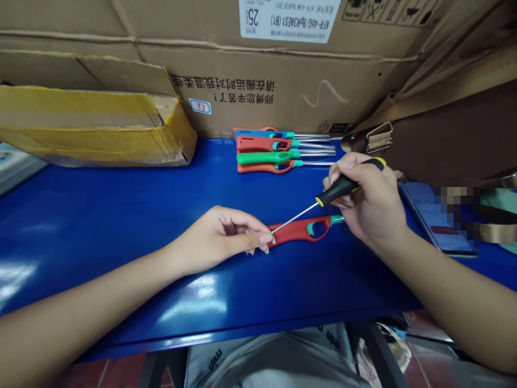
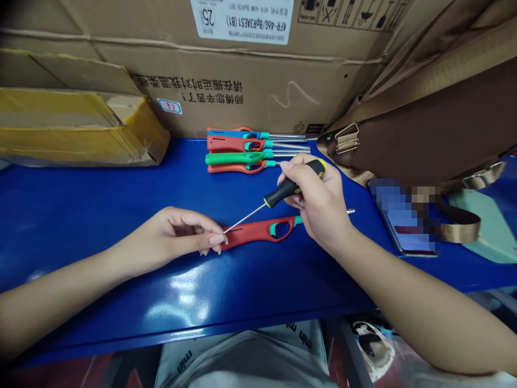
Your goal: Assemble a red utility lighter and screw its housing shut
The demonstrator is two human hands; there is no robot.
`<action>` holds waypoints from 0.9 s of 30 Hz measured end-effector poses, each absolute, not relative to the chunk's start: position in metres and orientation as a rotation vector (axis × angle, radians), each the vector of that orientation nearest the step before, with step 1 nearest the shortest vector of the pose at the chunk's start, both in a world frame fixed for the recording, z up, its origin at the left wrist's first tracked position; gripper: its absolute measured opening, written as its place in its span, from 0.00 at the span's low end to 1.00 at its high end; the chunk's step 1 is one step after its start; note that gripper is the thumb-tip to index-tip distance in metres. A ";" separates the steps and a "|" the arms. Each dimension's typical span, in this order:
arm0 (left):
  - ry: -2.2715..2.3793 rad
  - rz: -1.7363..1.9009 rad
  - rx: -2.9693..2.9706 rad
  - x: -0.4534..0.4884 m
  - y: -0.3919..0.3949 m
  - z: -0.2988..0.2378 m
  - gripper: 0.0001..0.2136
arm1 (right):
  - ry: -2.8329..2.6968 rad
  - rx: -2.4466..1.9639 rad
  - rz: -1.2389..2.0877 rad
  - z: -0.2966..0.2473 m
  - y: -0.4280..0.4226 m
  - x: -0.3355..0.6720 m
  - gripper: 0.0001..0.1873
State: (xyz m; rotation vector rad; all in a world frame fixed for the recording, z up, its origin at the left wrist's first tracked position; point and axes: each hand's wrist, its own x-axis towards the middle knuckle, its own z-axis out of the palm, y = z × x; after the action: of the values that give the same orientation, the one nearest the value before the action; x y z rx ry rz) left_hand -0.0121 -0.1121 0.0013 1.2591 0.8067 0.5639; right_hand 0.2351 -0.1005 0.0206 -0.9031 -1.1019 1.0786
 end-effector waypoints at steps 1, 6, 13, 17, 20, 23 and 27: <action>0.815 0.571 1.270 -0.012 -0.112 0.001 0.05 | -1.107 -0.909 1.072 0.021 -0.101 0.235 0.11; 0.865 0.648 1.413 -0.011 -0.117 -0.004 0.03 | -1.154 -0.973 1.051 0.022 -0.101 0.234 0.12; 0.891 0.684 1.662 -0.012 -0.121 -0.011 0.05 | -1.294 -0.946 1.024 0.023 -0.105 0.234 0.15; 0.914 0.780 1.823 -0.013 -0.119 -0.009 0.09 | -1.426 -0.857 0.964 0.031 -0.109 0.235 0.16; 0.895 0.888 2.064 -0.016 -0.117 -0.009 0.14 | -1.401 -0.834 0.950 0.045 -0.110 0.233 0.15; 0.864 0.901 2.268 -0.019 -0.115 -0.012 0.18 | -1.403 -0.879 0.960 0.066 -0.108 0.228 0.12; 0.818 0.832 2.344 -0.021 -0.115 -0.016 0.16 | -1.478 -0.959 0.971 0.098 -0.106 0.221 0.04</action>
State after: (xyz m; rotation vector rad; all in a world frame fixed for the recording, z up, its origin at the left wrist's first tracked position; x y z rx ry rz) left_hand -0.0207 -0.1152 -0.0158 2.3438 0.8180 0.8318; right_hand 0.2209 -0.1064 0.0981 -0.9594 -1.4781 0.9708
